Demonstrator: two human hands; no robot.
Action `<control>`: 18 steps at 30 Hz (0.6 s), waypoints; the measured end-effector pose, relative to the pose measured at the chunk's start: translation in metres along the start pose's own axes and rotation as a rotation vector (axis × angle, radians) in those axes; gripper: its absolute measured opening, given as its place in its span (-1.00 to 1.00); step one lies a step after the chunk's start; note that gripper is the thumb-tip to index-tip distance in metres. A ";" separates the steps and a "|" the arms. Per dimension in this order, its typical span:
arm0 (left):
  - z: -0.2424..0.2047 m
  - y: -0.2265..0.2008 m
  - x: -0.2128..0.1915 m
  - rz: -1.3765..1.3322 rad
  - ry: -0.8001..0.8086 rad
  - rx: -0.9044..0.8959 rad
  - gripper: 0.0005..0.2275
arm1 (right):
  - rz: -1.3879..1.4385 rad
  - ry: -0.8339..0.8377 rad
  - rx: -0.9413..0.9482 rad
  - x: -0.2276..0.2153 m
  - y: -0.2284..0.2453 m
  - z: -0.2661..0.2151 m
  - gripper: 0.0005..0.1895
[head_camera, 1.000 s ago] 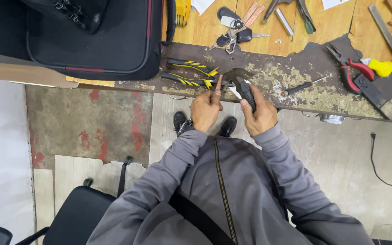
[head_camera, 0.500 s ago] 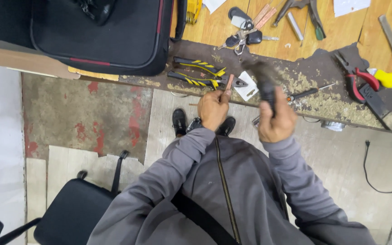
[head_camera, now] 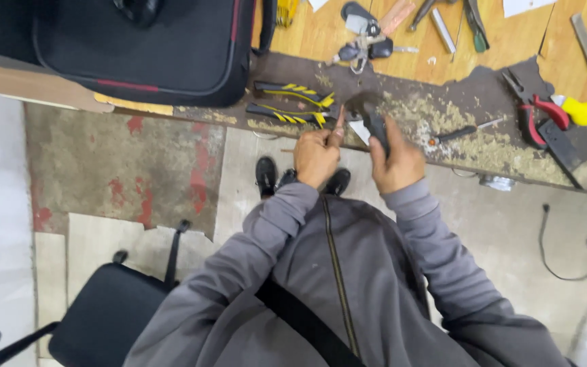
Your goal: A person uses a file, pliers, and a hammer to shape and smooth a copper strip on a workbench in a workshop.
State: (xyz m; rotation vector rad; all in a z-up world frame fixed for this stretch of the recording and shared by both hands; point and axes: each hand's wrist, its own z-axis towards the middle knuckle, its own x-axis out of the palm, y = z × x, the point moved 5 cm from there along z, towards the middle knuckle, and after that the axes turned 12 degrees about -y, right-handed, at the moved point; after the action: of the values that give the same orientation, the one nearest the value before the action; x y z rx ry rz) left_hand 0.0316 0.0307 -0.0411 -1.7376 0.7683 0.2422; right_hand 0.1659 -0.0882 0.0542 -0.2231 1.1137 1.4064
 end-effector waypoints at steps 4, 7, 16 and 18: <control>-0.005 -0.003 -0.007 0.009 0.021 -0.019 -0.73 | 0.208 -0.128 0.097 -0.025 0.020 0.007 -0.55; -0.007 -0.015 -0.015 -0.019 0.027 -0.018 -0.73 | -0.152 -0.579 -0.036 -0.007 -0.018 -0.044 -0.44; -0.006 -0.006 -0.007 0.031 0.024 -0.006 -0.73 | -0.104 -0.637 -0.040 -0.007 -0.015 -0.056 -0.47; -0.002 0.001 0.001 -0.029 0.028 -0.041 -0.74 | 0.079 -0.057 0.069 -0.006 0.002 -0.023 -0.58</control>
State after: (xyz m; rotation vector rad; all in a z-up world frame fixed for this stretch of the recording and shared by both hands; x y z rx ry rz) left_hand 0.0308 0.0283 -0.0418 -1.7930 0.7628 0.2154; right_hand 0.1545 -0.1085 0.0475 -0.0894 1.1326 1.4329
